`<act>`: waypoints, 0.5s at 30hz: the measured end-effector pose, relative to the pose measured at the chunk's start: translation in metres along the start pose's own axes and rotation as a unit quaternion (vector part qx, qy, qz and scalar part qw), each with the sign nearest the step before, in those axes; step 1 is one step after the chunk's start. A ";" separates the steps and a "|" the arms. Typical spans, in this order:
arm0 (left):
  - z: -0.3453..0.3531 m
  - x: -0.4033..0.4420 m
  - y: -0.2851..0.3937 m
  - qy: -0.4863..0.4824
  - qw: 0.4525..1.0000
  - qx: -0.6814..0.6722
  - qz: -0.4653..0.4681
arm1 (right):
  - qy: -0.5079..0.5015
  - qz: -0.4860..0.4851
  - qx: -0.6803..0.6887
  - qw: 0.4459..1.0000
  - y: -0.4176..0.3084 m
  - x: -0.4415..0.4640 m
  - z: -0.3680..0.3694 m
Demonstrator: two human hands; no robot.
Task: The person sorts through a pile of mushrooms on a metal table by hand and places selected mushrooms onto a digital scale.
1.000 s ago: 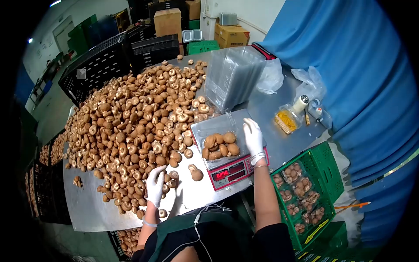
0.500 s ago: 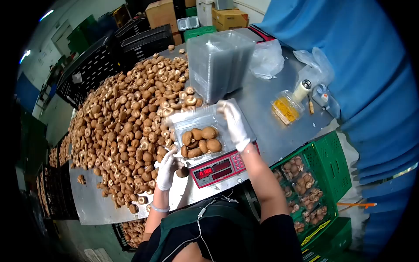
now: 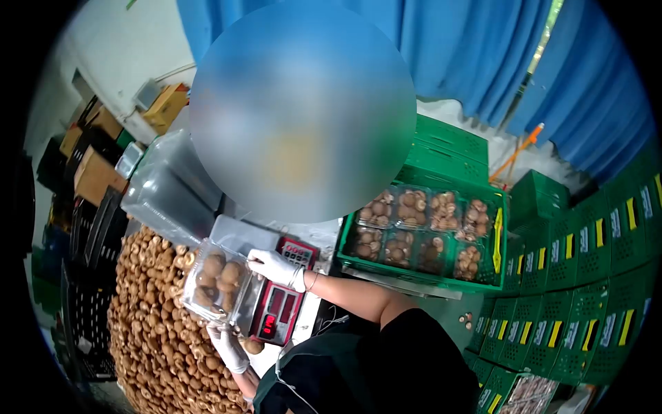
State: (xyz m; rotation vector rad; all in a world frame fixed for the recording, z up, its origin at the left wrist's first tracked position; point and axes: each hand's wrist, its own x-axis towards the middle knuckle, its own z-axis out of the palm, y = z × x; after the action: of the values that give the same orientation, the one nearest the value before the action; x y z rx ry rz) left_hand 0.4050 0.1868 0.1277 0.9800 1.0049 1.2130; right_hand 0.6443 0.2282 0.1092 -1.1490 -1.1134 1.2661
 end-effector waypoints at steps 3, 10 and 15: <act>0.046 0.004 0.002 -0.068 0.992 0.107 0.023 | 0.112 -0.172 -0.104 0.973 -0.010 -0.018 -0.049; 0.096 0.002 -0.009 -0.249 0.955 0.147 -0.072 | 0.340 -0.023 0.096 0.935 -0.005 -0.128 -0.237; 0.090 -0.001 -0.016 -0.198 0.967 0.107 -0.118 | 0.262 0.166 0.283 0.908 0.161 -0.177 -0.337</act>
State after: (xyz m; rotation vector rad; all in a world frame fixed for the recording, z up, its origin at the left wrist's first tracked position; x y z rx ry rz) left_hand 0.4955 0.1792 0.1367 1.1790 0.9118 0.6840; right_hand 0.9604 0.0447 -0.0832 -1.1462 -0.1268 1.3047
